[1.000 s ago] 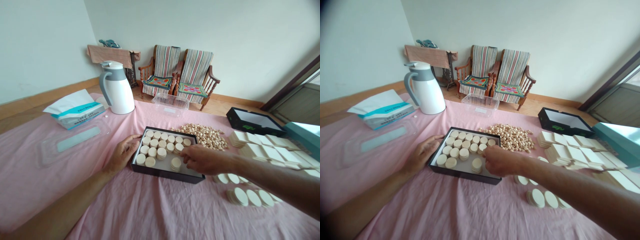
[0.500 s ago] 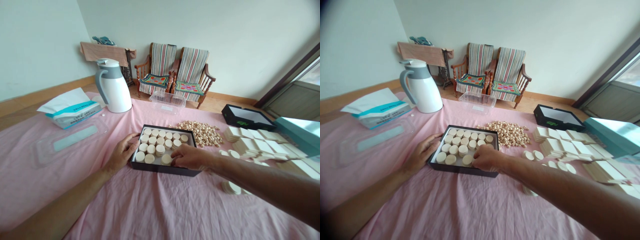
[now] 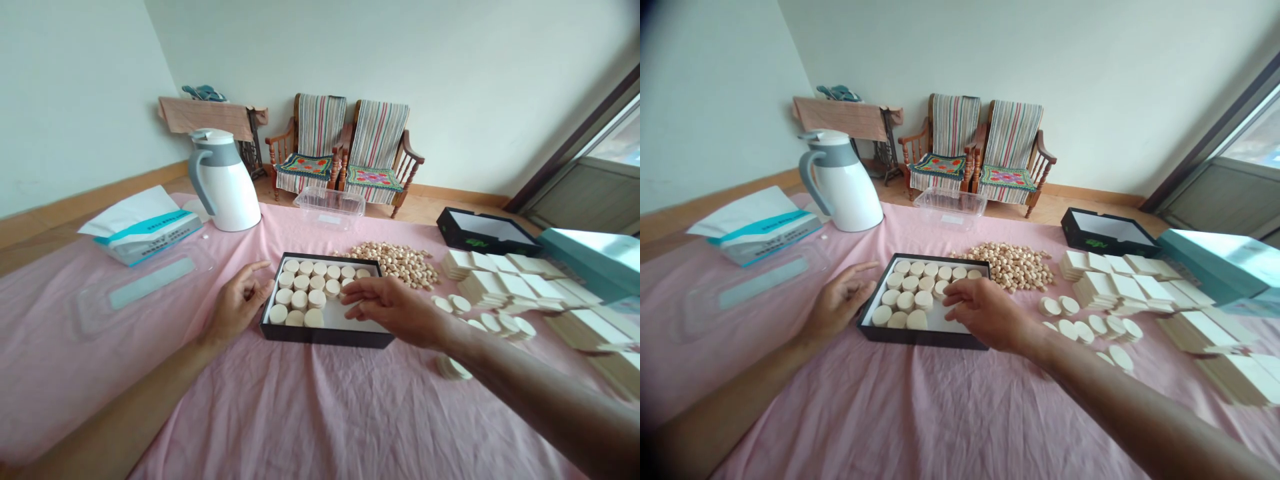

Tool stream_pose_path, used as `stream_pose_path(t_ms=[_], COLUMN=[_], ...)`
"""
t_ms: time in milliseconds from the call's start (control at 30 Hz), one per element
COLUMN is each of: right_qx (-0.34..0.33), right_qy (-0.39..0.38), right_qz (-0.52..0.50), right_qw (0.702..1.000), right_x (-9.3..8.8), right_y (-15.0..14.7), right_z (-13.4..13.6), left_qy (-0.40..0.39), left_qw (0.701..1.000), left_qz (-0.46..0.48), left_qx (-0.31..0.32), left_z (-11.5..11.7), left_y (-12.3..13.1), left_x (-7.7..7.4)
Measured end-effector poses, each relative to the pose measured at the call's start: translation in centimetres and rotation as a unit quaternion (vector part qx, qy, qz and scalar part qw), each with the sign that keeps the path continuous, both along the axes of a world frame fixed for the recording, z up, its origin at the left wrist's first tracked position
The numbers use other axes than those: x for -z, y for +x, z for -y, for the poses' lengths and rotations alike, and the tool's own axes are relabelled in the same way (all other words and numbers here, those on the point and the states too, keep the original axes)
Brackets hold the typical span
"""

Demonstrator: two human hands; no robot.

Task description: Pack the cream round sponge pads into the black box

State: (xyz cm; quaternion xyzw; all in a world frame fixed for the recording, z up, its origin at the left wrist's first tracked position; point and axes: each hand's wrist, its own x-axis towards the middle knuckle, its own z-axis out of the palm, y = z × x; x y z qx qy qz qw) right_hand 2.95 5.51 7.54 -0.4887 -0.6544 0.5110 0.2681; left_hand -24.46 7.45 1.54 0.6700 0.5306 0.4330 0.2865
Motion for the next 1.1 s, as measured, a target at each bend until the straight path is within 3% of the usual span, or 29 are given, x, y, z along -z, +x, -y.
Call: stream_pose_path(t_ms=[67,100,233,367,500,633,767,867,1000,1100], right_qx=[0.042,0.083,0.228,0.325,0.357,0.387,0.417,0.420,0.422,0.413], right_qy=[0.032,0.068,0.172,0.212,0.231,0.249,0.264,0.279,0.283,0.285], right_qz=[-0.046,-0.048,-0.002,0.019,0.017,0.006,0.007,0.014,0.026,0.058], right_qw=[0.998,0.993,0.958,0.921,0.905,0.888,0.870,0.864,0.861,0.863], right_x=[-0.4,-0.2,2.8,5.9,6.4,6.2,6.5,6.7,6.8,7.0], right_y=[2.1,3.1,6.7,8.5,9.7,11.1,12.2,12.6,12.8,12.7], right_z=[1.8,2.7,5.3,5.6,5.1,4.7,4.6,4.6,4.7,4.7], left_qy=[0.109,0.152,0.145,0.132,0.133,0.130,0.153,0.185,0.201,0.207], left_qw=[0.991,0.982,0.937,0.881,0.870,0.885,0.903,0.902,0.877,0.854], left_qz=[-0.071,-0.111,-0.216,-0.313,-0.333,-0.312,-0.284,-0.275,-0.291,-0.307], left_qx=[-0.015,0.015,0.235,0.329,0.339,0.322,0.285,0.276,0.325,0.365], left_z=[0.1,0.2,0.4,0.6,0.9,0.9,1.2,1.8,2.2,2.0], left_y=[-0.2,-0.2,1.1,3.3,4.3,4.2,5.4,7.9,12.3,15.7], left_x=[-1.5,-2.3,-4.7,-4.7,-3.7,-3.4,-4.0,-5.0,-6.0,-6.0])
